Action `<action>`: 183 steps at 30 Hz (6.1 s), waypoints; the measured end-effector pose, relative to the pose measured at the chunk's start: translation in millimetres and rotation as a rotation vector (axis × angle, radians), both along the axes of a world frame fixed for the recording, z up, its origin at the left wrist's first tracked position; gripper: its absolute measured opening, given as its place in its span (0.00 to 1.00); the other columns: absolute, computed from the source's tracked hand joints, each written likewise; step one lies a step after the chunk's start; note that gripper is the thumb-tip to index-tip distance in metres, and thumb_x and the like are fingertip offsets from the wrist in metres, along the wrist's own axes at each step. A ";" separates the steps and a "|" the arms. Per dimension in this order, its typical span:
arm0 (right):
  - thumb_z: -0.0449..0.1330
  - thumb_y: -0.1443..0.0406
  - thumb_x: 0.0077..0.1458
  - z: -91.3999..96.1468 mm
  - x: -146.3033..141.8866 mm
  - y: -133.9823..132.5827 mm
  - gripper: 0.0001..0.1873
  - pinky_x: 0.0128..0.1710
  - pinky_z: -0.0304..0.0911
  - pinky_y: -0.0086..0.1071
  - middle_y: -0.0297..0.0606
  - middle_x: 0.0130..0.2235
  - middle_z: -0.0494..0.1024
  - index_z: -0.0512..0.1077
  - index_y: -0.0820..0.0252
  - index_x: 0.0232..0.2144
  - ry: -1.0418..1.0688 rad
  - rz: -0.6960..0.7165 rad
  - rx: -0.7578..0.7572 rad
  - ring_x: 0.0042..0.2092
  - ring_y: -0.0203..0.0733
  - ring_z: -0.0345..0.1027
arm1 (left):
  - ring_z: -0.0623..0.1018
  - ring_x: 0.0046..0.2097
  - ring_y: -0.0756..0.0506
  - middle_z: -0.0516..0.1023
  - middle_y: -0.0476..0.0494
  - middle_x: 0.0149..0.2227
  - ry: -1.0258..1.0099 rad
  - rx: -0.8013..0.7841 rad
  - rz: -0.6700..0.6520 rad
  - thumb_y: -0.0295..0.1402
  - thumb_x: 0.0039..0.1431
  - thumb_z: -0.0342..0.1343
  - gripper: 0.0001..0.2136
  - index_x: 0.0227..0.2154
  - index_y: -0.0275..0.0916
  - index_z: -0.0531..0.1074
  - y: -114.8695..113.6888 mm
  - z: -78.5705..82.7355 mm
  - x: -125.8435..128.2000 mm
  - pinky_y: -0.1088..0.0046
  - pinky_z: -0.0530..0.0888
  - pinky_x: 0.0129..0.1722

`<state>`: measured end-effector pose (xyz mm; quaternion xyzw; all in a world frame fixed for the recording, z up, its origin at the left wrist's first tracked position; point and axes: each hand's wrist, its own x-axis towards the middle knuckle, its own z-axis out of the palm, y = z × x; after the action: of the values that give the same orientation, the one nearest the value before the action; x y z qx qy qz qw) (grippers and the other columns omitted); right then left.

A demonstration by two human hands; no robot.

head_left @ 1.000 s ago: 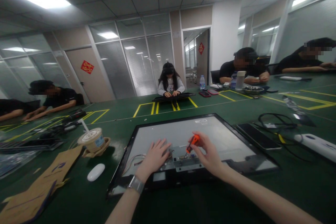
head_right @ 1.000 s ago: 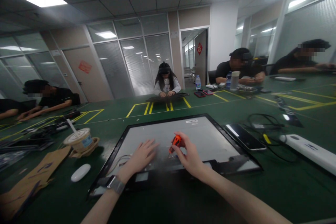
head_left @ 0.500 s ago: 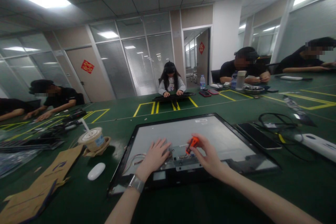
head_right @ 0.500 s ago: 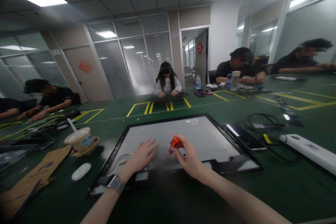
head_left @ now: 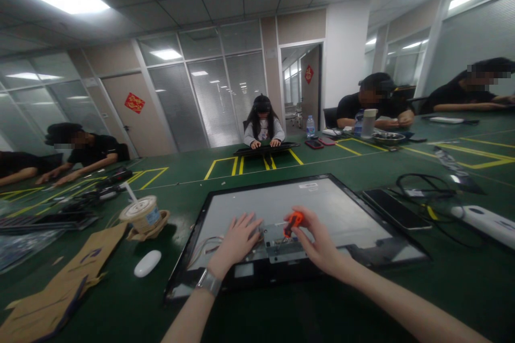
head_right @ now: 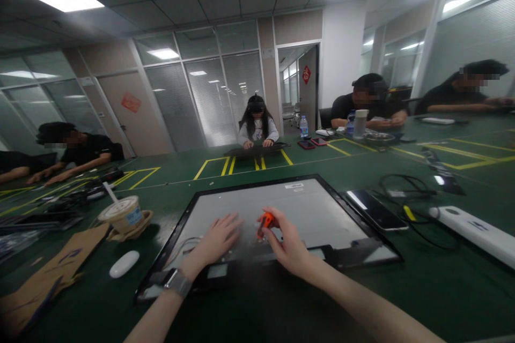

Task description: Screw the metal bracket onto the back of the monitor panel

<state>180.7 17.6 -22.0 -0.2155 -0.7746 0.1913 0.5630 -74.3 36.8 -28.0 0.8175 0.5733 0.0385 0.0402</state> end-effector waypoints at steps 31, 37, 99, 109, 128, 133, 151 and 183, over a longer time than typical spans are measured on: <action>0.59 0.60 0.61 55.6 -3.9 23.0 0.10 0.37 0.70 0.36 0.38 0.33 0.78 0.78 0.57 0.40 -0.053 -0.072 0.032 0.34 0.41 0.73 | 0.53 0.70 0.38 0.54 0.44 0.70 -0.009 -0.009 0.012 0.42 0.70 0.41 0.22 0.65 0.50 0.59 2.8 -3.2 -2.0 0.48 0.51 0.66; 0.58 0.59 0.63 56.2 -1.5 5.5 0.11 0.38 0.70 0.35 0.40 0.35 0.77 0.79 0.57 0.38 -0.064 0.029 0.039 0.37 0.42 0.73 | 0.53 0.70 0.38 0.54 0.43 0.70 -0.001 -0.007 0.010 0.41 0.70 0.42 0.22 0.65 0.51 0.58 0.5 0.3 0.4 0.47 0.51 0.66; 0.55 0.68 0.62 35.2 2.9 7.6 0.19 0.47 0.72 0.37 0.43 0.47 0.81 0.70 0.56 0.55 -0.047 -0.108 0.078 0.46 0.44 0.77 | 0.53 0.70 0.38 0.54 0.44 0.69 -0.006 -0.027 0.042 0.40 0.70 0.40 0.22 0.65 0.50 0.59 -0.4 3.2 3.4 0.47 0.50 0.66; 0.63 0.63 0.59 36.6 0.5 2.8 0.06 0.38 0.70 0.34 0.38 0.34 0.78 0.78 0.56 0.39 0.105 -0.154 0.070 0.37 0.42 0.74 | 0.54 0.69 0.38 0.55 0.44 0.69 0.014 -0.012 0.024 0.40 0.70 0.39 0.22 0.65 0.50 0.58 -1.0 3.5 2.6 0.47 0.51 0.66; 0.58 0.66 0.62 33.6 -4.7 -5.0 0.15 0.43 0.71 0.36 0.39 0.39 0.76 0.73 0.53 0.51 0.039 -0.067 0.042 0.42 0.43 0.74 | 0.54 0.69 0.38 0.55 0.43 0.69 0.015 -0.004 0.017 0.39 0.70 0.41 0.22 0.65 0.50 0.59 1.4 -0.1 2.2 0.46 0.52 0.66; 0.52 0.67 0.66 34.7 -4.2 -9.6 0.17 0.47 0.71 0.38 0.42 0.44 0.78 0.67 0.53 0.55 -0.014 0.015 -0.015 0.45 0.44 0.75 | 0.54 0.69 0.37 0.54 0.43 0.69 0.004 -0.012 0.025 0.40 0.70 0.41 0.22 0.64 0.49 0.60 -0.3 1.3 2.1 0.46 0.51 0.66; 0.50 0.69 0.66 35.2 2.4 -9.4 0.18 0.51 0.70 0.40 0.45 0.49 0.79 0.70 0.54 0.54 -0.068 -0.022 0.092 0.51 0.45 0.74 | 0.54 0.69 0.37 0.55 0.43 0.69 0.012 0.003 0.008 0.39 0.70 0.40 0.22 0.65 0.49 0.58 -0.3 0.3 1.5 0.47 0.52 0.66; 0.57 0.64 0.63 36.0 -1.7 -3.8 0.13 0.44 0.72 0.37 0.41 0.40 0.81 0.75 0.52 0.49 0.056 -0.048 0.008 0.43 0.45 0.77 | 0.54 0.69 0.36 0.54 0.43 0.70 0.006 0.008 0.014 0.39 0.70 0.40 0.22 0.65 0.50 0.58 1.5 -3.7 1.4 0.46 0.53 0.65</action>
<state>179.0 13.7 14.0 -0.2264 -0.7540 0.1804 0.5897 -72.9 38.3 -31.7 0.8137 0.5789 0.0385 0.0351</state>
